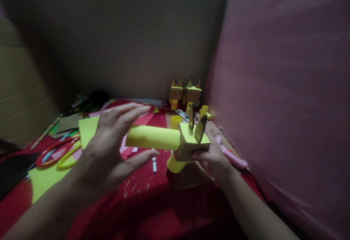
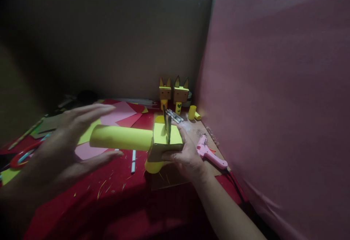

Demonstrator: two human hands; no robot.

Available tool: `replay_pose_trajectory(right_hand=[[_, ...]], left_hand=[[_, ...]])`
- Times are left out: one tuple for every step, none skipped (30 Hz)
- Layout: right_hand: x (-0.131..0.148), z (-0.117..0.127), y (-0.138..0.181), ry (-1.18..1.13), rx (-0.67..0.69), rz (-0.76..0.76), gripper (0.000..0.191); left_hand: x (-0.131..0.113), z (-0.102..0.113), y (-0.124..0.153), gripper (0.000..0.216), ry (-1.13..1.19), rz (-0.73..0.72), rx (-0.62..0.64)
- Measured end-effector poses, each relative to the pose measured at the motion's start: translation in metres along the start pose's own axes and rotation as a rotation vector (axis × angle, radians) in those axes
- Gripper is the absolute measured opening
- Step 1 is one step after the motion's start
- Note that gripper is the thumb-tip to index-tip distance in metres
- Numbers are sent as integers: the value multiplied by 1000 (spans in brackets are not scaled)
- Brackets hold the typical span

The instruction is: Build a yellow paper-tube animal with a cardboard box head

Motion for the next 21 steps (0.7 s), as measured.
replay_pose_trajectory(right_hand=[[1, 0, 1, 20, 9, 16, 86], [1, 0, 1, 46, 16, 30, 85], [2, -1, 2, 74, 24, 39, 85], [3, -2, 3, 104, 34, 42, 85], [4, -4, 4, 130, 44, 42, 84], [5, -5, 4, 150, 53, 42, 85], [6, -6, 5, 166, 60, 44, 85], [7, -7, 5, 177, 60, 46, 86], [9, -8, 5, 188, 55, 50, 88], [10, -8, 5, 199, 47, 54, 89], [11, -7, 5, 210, 38, 56, 90], [11, -7, 5, 217, 34, 52, 91], [11, -7, 5, 217, 33, 50, 91], [10, -7, 5, 208, 35, 48, 91], [10, -8, 5, 192, 40, 48, 91], [10, -8, 5, 174, 47, 48, 90], [9, -8, 5, 158, 53, 46, 90], [9, -9, 5, 149, 58, 46, 89], [9, -9, 5, 147, 61, 45, 88], [9, -9, 5, 150, 63, 44, 88], [8, -9, 5, 155, 64, 42, 87]], left_hand=[[-9, -1, -2, 59, -99, -58, 12], [-18, -3, -4, 55, -179, -106, 33], [-26, -7, -6, 52, -242, -137, 62], [-31, -12, -8, 50, -293, -153, 95], [-36, -16, -10, 47, -340, -159, 125], [-39, -21, -12, 43, -378, -161, 151], [-41, -26, -13, 40, -408, -161, 176], [-42, -30, -13, 37, -427, -161, 195], [-43, -33, -14, 35, -437, -167, 201], [-43, -35, -14, 34, -441, -174, 202], [-43, -36, -14, 32, -443, -182, 199], [-43, -37, -13, 31, -444, -193, 194], [-43, -38, -13, 30, -445, -202, 186], [-44, -38, -12, 29, -446, -209, 179], [-44, -38, -12, 28, -445, -217, 175], [-44, -38, -12, 28, -443, -225, 173], [-45, -38, -12, 28, -441, -232, 173], [-46, -38, -12, 26, -442, -234, 173], [-46, -38, -12, 25, -446, -238, 174], [-46, -38, -12, 24, -450, -240, 171], [-46, -37, -12, 24, -452, -238, 171]])
Point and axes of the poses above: each hand's wrist, its own y-axis away from the middle knuckle, its own z-axis out of the back of the hand, x = y × z, the point moved 8 cm from there along -y, towards the middle knuckle, and after that the axes turned 9 degrees about x, right-handed, at the moved point
